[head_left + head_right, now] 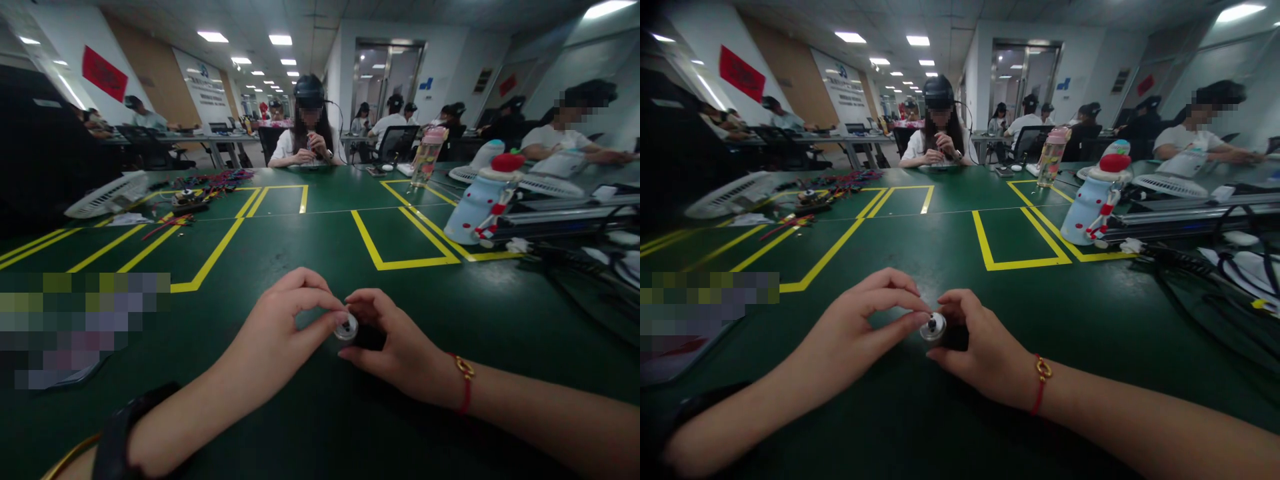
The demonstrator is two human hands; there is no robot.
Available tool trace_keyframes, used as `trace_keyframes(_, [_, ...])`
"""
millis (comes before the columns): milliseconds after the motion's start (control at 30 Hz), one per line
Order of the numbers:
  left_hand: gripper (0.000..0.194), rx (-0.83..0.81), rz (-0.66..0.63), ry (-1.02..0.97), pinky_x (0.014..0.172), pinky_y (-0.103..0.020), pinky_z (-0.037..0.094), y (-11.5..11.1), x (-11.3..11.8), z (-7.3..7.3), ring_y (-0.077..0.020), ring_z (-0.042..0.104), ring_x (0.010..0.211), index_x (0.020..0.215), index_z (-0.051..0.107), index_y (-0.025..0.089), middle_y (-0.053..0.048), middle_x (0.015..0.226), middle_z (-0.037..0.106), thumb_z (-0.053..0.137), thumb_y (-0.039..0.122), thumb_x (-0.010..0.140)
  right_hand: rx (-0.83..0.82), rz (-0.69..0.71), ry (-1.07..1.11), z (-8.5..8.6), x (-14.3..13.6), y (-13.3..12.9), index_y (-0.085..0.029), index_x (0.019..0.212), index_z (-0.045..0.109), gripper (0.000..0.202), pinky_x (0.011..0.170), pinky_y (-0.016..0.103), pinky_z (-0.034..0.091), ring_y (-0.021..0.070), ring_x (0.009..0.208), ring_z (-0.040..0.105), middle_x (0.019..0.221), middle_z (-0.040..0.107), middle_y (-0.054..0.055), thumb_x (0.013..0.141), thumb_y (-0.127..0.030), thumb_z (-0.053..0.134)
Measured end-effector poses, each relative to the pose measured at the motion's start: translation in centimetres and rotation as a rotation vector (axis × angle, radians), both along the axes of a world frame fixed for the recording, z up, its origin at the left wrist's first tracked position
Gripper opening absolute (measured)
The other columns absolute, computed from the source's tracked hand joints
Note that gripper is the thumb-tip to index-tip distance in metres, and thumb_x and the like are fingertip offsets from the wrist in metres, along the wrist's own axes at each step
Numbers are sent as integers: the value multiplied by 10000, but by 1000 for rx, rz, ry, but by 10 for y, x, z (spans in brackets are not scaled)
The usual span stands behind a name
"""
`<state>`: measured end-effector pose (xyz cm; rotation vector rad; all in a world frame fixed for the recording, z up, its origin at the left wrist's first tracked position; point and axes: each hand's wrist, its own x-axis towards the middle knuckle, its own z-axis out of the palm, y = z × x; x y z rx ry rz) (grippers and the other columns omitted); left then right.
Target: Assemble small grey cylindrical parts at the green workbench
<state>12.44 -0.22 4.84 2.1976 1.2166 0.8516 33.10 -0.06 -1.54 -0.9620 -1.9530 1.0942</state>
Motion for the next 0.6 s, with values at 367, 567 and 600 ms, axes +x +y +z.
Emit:
trace_keyframes(367, [70,-96,72,-79,778,-286,468,4,-5,-4,-152,626,858,811,777,292,30,901,632,731,248,837,87,32,-120,11,4,1,-248,1227,546,475,902,268,533,108,1025,644,1164,661,6,786,-246,723])
trace_keyframes(567, [44,-193,-17,63,840,-339,472,7,-11,-38,-200,627,939,818,796,293,5,946,652,815,284,778,118,38,-171,17,15,5,-245,1230,590,461,881,253,523,117,1021,641,1168,665,10,781,-206,684])
trace_keyframes(600, [52,-189,-30,81,846,-347,470,7,-9,-43,-208,623,946,813,797,294,2,945,659,825,292,769,118,35,-170,16,15,5,-242,1230,588,465,877,252,524,119,1019,641,1168,665,12,776,-202,684])
